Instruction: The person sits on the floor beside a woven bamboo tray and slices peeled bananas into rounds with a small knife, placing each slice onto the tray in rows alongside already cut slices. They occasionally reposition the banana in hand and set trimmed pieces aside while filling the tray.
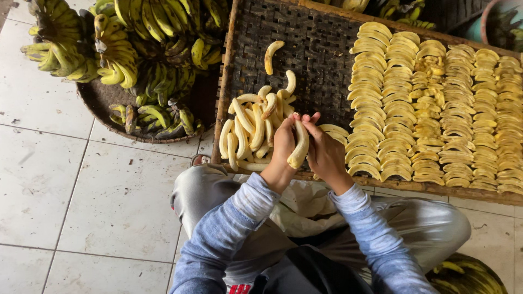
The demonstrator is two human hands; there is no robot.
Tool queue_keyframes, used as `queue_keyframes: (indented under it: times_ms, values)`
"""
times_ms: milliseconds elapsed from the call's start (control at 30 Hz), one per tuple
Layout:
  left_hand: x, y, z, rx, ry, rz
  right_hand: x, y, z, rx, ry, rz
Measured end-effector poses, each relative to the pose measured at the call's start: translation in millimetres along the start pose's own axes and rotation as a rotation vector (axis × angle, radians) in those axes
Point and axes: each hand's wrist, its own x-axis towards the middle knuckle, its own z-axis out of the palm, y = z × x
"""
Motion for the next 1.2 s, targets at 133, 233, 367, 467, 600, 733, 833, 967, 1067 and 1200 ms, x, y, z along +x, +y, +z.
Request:
queue_keyframes:
  times_ms: [133, 233, 367, 467, 600, 733, 833, 967, 1067, 1200]
  values:
    - [1, -5, -8, 0.065, 0.080, -0.047, -3, 14, 1, 0.021, -0.025, -0.020]
    - [-1, -6, -10, 0.149, 0.066, -0.062, 2, 19, -3, -0.021, -0.058, 0.016]
    - [0, -7, -5, 0.230, -0.075, -0.057, 16, 24, -18, -0.121, -0.151, 0.123]
    - [-2, -7, 6, 0.174, -0.068, -0.098, 26, 28, -35, -0.231, -0.140, 0.125]
    - [-12, -3, 26, 0.253, -0.145, -0.191, 34, 32, -55, -0.403, -0.174, 0.244]
    - [-14, 0, 46, 0.330, -0.264, -0.254, 37, 38, -80, -0.463, -0.077, 0.244]
    - [-17, 3, 52, 0.366, -0.286, -0.284, 39, 45, -97, -0.355, -0.077, 0.293]
    - [-11, 3, 53, 0.274, -0.280, -0.342, 38, 51, -103, -0.077, -0.097, -0.037]
    - [-3, 2, 44, 0.262, -0.150, -0.393, 37, 58, -99, 0.046, -0.178, -0.134]
    - [8, -2, 22, 0.236, -0.105, -0.440, 39, 80, -92, 0.250, -0.423, 0.056]
